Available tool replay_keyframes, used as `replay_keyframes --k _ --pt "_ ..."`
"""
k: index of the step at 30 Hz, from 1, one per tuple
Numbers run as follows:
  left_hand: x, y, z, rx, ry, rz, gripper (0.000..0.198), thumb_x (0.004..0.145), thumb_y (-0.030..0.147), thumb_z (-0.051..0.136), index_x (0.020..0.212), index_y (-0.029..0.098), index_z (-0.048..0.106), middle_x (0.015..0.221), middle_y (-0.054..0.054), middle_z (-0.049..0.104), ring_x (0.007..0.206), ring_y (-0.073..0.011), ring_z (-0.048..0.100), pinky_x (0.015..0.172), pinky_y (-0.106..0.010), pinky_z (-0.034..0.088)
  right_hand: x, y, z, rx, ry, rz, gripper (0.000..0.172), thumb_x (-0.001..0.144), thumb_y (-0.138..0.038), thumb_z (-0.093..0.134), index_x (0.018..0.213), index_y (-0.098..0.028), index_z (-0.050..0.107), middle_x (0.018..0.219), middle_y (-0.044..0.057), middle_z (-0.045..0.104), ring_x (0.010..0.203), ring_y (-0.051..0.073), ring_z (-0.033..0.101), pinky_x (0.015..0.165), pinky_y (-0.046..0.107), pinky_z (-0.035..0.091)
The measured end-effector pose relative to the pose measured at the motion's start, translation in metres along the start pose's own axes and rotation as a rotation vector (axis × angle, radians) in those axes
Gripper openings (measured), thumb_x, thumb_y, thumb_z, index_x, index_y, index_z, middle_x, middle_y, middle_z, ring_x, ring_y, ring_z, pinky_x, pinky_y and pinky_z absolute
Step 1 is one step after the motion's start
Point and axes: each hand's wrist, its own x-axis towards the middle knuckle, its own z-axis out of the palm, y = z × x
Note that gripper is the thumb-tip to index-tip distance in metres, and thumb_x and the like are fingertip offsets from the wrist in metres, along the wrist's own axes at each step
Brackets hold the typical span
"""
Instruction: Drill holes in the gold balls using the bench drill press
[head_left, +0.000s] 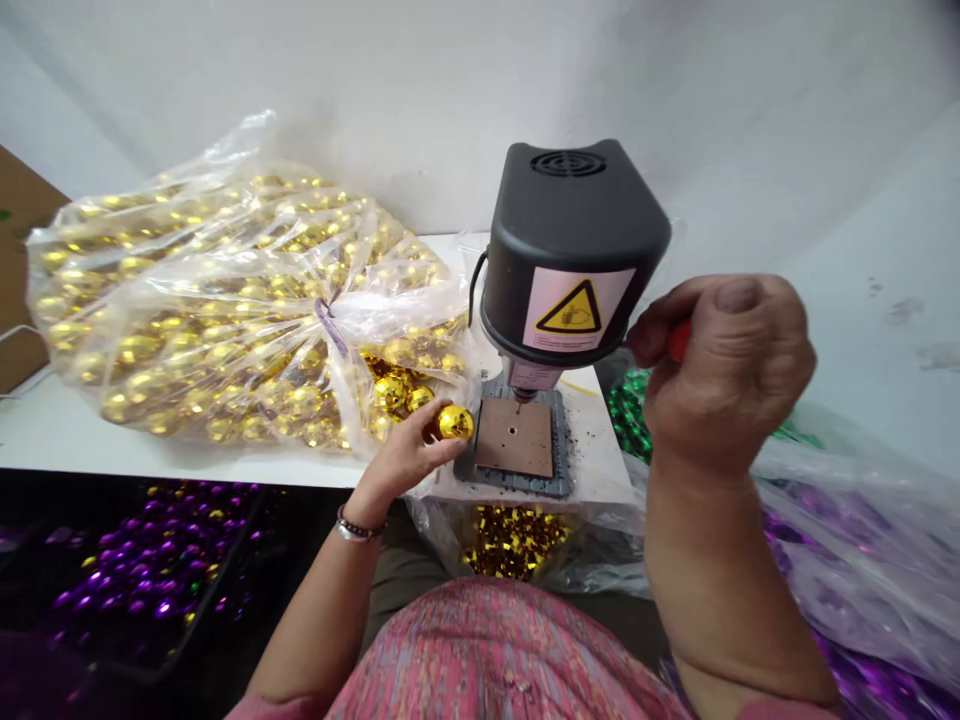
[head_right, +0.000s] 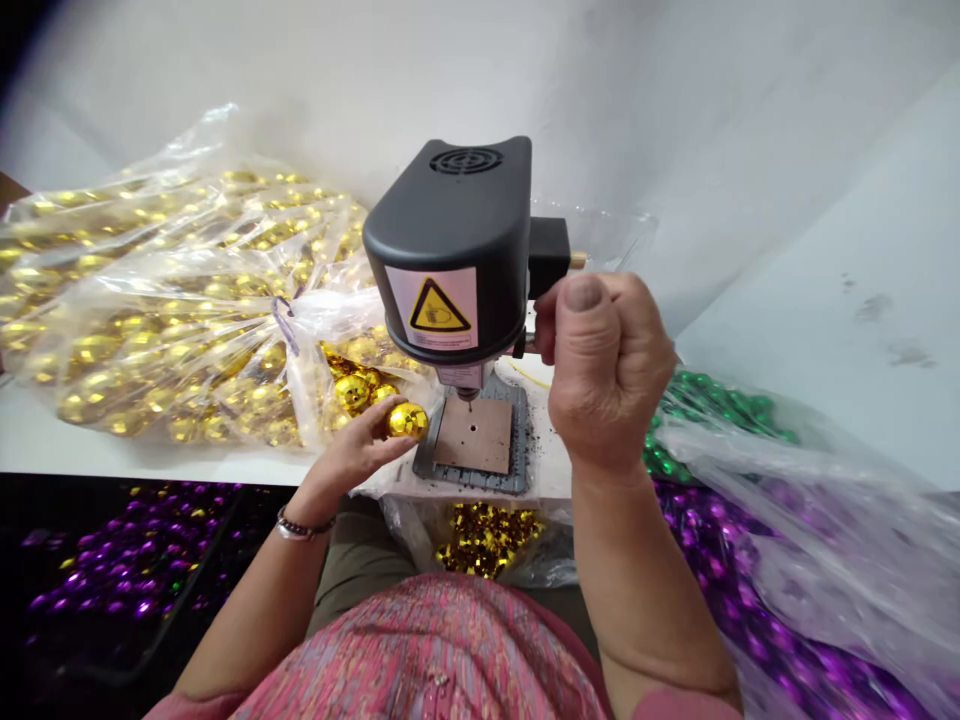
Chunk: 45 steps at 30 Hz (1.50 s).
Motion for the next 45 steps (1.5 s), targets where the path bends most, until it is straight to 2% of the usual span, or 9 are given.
replay_keyframes --k 5,11,14,17,24,30,34,38,45 --pt "-0.017 -0.004 0.026 -0.815 -0.202 -0.107 0.073 0.077 0.043 0.079 0.142 0.021 0.055 0.109 -0.008 0.071 0.085 -0.0172 0.065 0.073 -0.029 0.050 0.026 0.010 0.010 0.016 -0.026 0.028 0.041 0.096 -0.043 0.052 0.067 -0.014 0.052 0.056 -0.008 0.050 0.049 -0.002 0.048 0.049 0.015 0.038" --pt "-0.009 -0.003 0.050 -1.120 -0.265 -0.182 0.080 0.072 0.044 0.086 0.142 0.025 0.052 0.105 -0.007 0.070 0.077 -0.0137 0.066 0.065 -0.024 0.047 0.052 0.021 0.016 -0.035 -0.053 0.090 0.041 0.094 -0.039 0.051 0.062 -0.013 0.044 0.052 -0.010 0.040 0.048 -0.005 0.041 0.049 0.013 0.029" --pt "-0.004 0.002 0.050 -0.997 -0.225 -0.216 0.083 0.068 0.039 0.089 0.139 0.024 0.051 0.105 -0.005 0.069 0.077 -0.0127 0.067 0.064 -0.023 0.047 0.052 0.023 0.018 -0.042 -0.027 0.098 0.045 0.089 -0.050 0.052 0.063 -0.015 0.044 0.052 -0.009 0.040 0.049 -0.003 0.041 0.050 0.014 0.032" --pt "0.005 0.012 0.051 -0.747 -0.201 -0.228 0.071 0.076 0.043 0.081 0.136 0.021 0.051 0.106 -0.005 0.068 0.079 -0.0132 0.067 0.063 -0.022 0.048 0.051 0.025 0.019 0.002 -0.002 0.084 0.049 0.081 -0.063 0.054 0.063 -0.018 0.044 0.052 -0.008 0.043 0.048 0.001 0.042 0.048 0.019 0.036" --pt "0.026 0.028 0.063 -0.241 -0.143 -0.181 0.053 0.083 0.046 0.068 0.126 0.019 0.055 0.089 -0.001 0.068 0.065 -0.0128 0.063 0.056 -0.024 0.048 0.049 0.022 0.019 -0.003 -0.051 0.080 0.050 0.077 -0.068 0.051 0.066 -0.019 0.042 0.057 -0.005 0.040 0.053 0.004 0.041 0.054 0.023 0.035" --pt "0.026 0.036 0.069 0.122 -0.035 -0.014 0.045 0.080 0.033 0.072 0.122 0.019 0.063 0.105 -0.004 0.074 0.089 -0.0197 0.068 0.081 -0.031 0.054 0.047 0.020 0.014 -0.038 -0.113 0.082 0.051 0.080 -0.069 0.044 0.069 -0.020 0.037 0.060 -0.006 0.036 0.056 0.003 0.040 0.057 0.020 0.035" --pt "0.029 0.035 0.073 0.186 -0.078 0.073 0.042 0.079 0.031 0.073 0.119 0.018 0.066 0.107 -0.005 0.074 0.092 -0.0213 0.068 0.084 -0.032 0.053 0.047 0.022 0.014 -0.011 -0.110 0.073 0.050 0.080 -0.068 0.047 0.069 -0.020 0.038 0.060 -0.006 0.037 0.056 0.003 0.041 0.058 0.020 0.036" --pt "0.033 0.032 0.073 0.155 -0.107 0.051 0.048 0.079 0.031 0.075 0.124 0.018 0.065 0.108 -0.006 0.075 0.094 -0.0226 0.069 0.082 -0.031 0.053 0.047 0.023 0.016 0.021 -0.094 0.104 0.050 0.081 -0.066 0.049 0.069 -0.019 0.039 0.059 -0.007 0.041 0.052 0.002 0.042 0.052 0.018 0.038" --pt "0.030 0.034 0.073 0.152 -0.090 0.011 0.048 0.077 0.031 0.077 0.123 0.019 0.067 0.100 -0.004 0.076 0.088 -0.0210 0.069 0.078 -0.029 0.051 0.022 0.005 0.002 0.081 -0.119 0.018 0.032 0.098 -0.039 0.048 0.074 -0.018 0.051 0.063 -0.007 0.050 0.057 0.001 0.051 0.057 0.018 0.041"
